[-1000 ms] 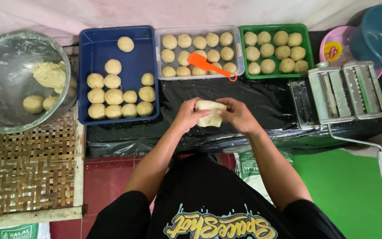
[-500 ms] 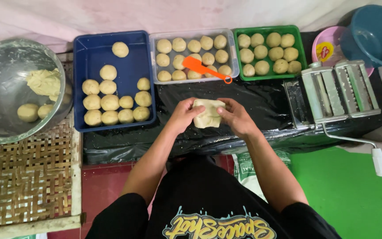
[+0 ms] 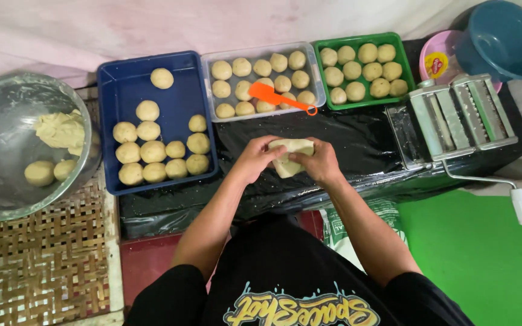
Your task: Preparing and shaping individual dough portions for pastry making.
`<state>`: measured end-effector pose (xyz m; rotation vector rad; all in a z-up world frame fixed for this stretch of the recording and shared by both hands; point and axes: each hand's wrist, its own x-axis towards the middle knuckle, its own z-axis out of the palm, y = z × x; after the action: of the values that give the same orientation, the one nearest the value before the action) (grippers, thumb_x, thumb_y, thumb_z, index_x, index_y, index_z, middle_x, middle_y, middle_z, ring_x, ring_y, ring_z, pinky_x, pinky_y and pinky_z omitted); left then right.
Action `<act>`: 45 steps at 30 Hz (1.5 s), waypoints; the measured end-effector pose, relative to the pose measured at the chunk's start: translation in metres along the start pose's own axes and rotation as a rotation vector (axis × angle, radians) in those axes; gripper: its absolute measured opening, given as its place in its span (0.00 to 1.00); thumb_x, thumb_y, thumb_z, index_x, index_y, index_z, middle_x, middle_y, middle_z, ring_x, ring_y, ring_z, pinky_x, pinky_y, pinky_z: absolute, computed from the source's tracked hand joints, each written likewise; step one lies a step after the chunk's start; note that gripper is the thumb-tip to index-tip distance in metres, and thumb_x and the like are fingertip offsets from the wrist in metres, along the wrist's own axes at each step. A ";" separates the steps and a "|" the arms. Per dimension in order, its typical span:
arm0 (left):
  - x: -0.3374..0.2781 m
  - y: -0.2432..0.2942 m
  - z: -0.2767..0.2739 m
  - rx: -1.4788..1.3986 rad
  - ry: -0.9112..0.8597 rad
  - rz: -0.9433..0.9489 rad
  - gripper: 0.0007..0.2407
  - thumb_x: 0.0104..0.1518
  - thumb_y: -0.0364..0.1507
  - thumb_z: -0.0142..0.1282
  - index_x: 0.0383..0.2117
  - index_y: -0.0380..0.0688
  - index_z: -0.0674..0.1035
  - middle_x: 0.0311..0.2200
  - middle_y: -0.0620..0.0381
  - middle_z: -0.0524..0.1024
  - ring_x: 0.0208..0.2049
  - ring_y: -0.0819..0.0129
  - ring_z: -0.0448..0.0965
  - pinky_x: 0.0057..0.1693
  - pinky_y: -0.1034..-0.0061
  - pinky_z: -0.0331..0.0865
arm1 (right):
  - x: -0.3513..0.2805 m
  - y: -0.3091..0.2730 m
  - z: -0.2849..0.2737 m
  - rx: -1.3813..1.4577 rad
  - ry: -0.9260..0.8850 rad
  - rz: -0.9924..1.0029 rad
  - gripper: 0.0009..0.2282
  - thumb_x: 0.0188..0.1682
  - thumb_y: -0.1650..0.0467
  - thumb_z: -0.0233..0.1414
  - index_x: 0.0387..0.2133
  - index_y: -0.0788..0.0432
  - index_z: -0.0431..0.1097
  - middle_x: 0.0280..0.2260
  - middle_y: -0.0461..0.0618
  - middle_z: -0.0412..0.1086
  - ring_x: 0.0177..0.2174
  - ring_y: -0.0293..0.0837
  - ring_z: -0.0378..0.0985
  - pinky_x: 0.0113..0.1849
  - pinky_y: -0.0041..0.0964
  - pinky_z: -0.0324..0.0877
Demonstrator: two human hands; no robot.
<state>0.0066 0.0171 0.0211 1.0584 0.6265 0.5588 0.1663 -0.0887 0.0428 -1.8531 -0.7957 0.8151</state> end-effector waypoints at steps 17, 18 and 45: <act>0.000 0.008 -0.037 -0.192 -0.048 -0.015 0.25 0.48 0.27 0.74 0.53 0.40 0.76 0.38 0.52 0.77 0.38 0.64 0.80 0.44 0.65 0.82 | -0.015 -0.010 0.039 0.387 0.118 0.078 0.20 0.35 0.76 0.72 0.39 0.66 0.72 0.28 0.58 0.74 0.27 0.48 0.80 0.27 0.43 0.78; 0.000 0.008 -0.044 -0.081 -0.132 0.033 0.32 0.44 0.27 0.77 0.58 0.40 0.73 0.37 0.50 0.81 0.38 0.67 0.80 0.46 0.70 0.80 | -0.018 -0.010 0.033 0.235 0.105 0.056 0.18 0.34 0.75 0.72 0.38 0.65 0.74 0.28 0.56 0.75 0.28 0.44 0.79 0.27 0.41 0.77; -0.007 -0.015 0.117 0.349 -0.195 -0.002 0.17 0.39 0.29 0.78 0.33 0.41 0.82 0.26 0.55 0.81 0.31 0.69 0.80 0.36 0.73 0.76 | -0.078 0.022 -0.117 0.311 0.061 -0.064 0.16 0.35 0.77 0.70 0.36 0.63 0.75 0.29 0.51 0.78 0.30 0.39 0.79 0.32 0.34 0.76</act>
<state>0.0858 -0.0658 0.0498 1.4212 0.5634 0.3445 0.2197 -0.2155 0.0787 -1.5614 -0.6458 0.7892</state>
